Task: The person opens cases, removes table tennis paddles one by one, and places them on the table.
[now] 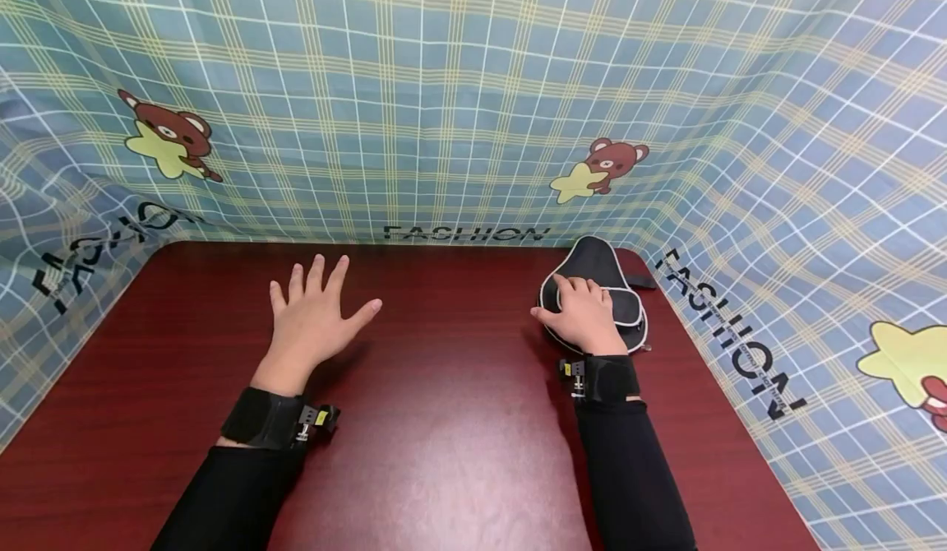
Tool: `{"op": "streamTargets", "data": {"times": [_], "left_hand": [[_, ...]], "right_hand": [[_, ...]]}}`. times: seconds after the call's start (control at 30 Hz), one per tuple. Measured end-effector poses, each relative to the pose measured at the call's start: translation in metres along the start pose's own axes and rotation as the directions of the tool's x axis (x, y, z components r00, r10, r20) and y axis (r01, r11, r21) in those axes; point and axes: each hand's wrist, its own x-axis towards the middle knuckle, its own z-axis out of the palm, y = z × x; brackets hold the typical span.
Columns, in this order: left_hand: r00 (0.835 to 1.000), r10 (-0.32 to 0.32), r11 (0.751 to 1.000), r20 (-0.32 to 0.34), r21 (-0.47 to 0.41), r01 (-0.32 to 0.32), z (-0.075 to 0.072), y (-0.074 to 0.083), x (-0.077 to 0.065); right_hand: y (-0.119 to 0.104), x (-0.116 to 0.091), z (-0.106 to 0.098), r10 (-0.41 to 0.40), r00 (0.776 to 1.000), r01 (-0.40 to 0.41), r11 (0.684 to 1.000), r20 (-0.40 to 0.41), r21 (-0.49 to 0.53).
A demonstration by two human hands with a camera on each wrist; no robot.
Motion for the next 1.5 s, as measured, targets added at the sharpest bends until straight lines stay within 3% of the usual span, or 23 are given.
{"op": "streamTargets", "data": {"times": [0.5,0.83,1.5], "left_hand": [[1.000,0.005,1.000,0.009,-0.008,-0.005,-0.002,-0.001,0.000],[1.000,0.006,1.000,0.015,-0.006,-0.006,-0.002,0.000,0.001],[1.000,0.009,1.000,0.027,-0.013,-0.008,-0.001,0.000,0.002]], "right_hand": [[0.022,0.001,0.009,-0.021,0.999,0.020,0.999,-0.034,-0.038],[0.022,0.003,0.010,-0.046,0.997,0.039,0.994,-0.062,-0.104],[0.004,0.003,0.011,-0.065,0.997,0.059,0.991,-0.047,-0.122]]}}
